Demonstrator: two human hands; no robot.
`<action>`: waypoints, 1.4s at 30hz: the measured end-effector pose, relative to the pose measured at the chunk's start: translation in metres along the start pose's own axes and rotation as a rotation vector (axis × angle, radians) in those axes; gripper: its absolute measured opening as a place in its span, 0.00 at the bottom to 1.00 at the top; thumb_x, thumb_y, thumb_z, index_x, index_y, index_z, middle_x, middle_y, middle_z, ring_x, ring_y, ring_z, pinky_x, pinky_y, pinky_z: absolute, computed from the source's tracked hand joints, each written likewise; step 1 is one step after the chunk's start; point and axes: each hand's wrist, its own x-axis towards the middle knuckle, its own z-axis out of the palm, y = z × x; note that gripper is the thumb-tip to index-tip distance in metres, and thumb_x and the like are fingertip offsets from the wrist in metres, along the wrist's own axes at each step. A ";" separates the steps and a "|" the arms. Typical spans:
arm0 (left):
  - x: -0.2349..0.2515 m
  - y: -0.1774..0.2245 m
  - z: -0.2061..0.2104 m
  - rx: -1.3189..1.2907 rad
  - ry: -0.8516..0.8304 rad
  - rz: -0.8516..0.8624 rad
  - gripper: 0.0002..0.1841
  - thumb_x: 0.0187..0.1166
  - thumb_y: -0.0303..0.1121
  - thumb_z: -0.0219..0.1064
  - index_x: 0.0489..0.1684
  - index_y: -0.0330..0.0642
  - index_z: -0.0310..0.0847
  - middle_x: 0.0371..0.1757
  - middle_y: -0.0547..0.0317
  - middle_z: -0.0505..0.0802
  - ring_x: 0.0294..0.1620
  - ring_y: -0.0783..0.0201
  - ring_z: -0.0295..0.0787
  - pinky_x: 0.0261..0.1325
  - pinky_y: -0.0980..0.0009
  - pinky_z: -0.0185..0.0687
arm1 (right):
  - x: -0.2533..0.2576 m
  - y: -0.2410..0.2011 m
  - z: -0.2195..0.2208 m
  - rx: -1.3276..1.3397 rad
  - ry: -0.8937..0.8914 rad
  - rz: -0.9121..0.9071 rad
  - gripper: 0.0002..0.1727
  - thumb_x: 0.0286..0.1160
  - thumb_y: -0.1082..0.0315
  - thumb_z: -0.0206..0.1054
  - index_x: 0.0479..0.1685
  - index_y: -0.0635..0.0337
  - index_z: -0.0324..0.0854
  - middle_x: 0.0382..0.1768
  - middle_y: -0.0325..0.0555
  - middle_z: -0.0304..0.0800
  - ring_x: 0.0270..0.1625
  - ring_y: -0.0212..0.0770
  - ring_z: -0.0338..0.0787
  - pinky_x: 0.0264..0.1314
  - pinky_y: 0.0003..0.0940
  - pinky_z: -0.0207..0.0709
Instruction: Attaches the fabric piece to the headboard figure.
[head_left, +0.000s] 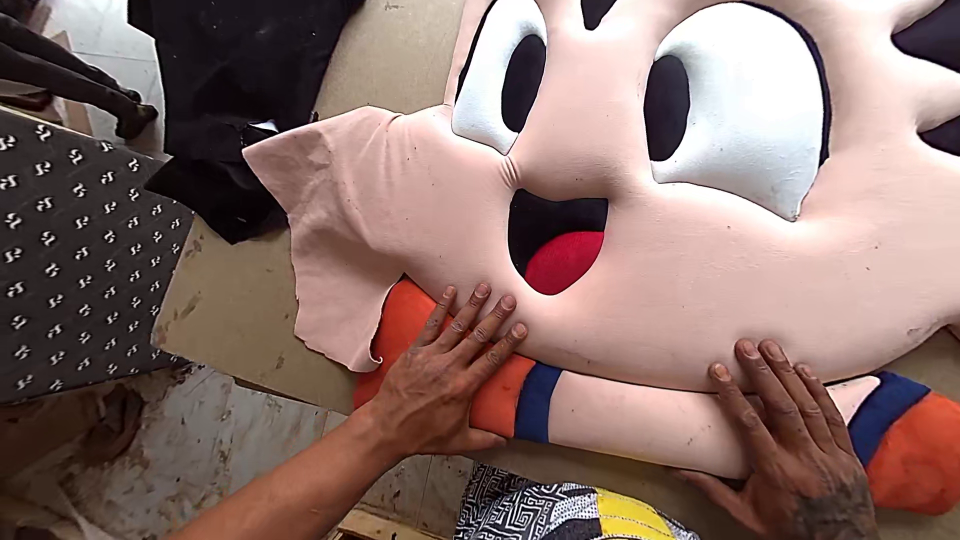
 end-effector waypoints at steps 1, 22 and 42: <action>0.000 0.000 0.000 -0.011 -0.006 -0.002 0.69 0.41 0.87 0.66 0.95 0.60 0.56 0.99 0.56 0.48 0.99 0.45 0.31 0.96 0.34 0.29 | 0.000 0.000 0.001 0.005 -0.004 -0.002 0.71 0.43 0.11 0.60 0.93 0.50 0.59 0.91 0.61 0.58 0.93 0.62 0.56 0.95 0.63 0.44; -0.002 0.012 -0.007 -0.079 0.016 -0.024 0.50 0.42 0.79 0.76 0.74 0.71 0.80 0.98 0.51 0.52 0.98 0.39 0.33 0.95 0.32 0.31 | -0.006 0.007 -0.005 0.111 0.001 -0.053 0.52 0.50 0.18 0.67 0.80 0.33 0.74 0.89 0.66 0.60 0.92 0.68 0.58 0.92 0.68 0.47; 0.006 0.002 -0.006 -0.168 0.078 0.019 0.50 0.47 0.80 0.70 0.79 0.75 0.72 0.95 0.51 0.60 0.96 0.37 0.44 0.93 0.30 0.38 | -0.004 0.004 0.005 0.158 0.052 0.022 0.44 0.54 0.17 0.65 0.75 0.24 0.79 0.91 0.56 0.59 0.95 0.62 0.51 0.93 0.72 0.43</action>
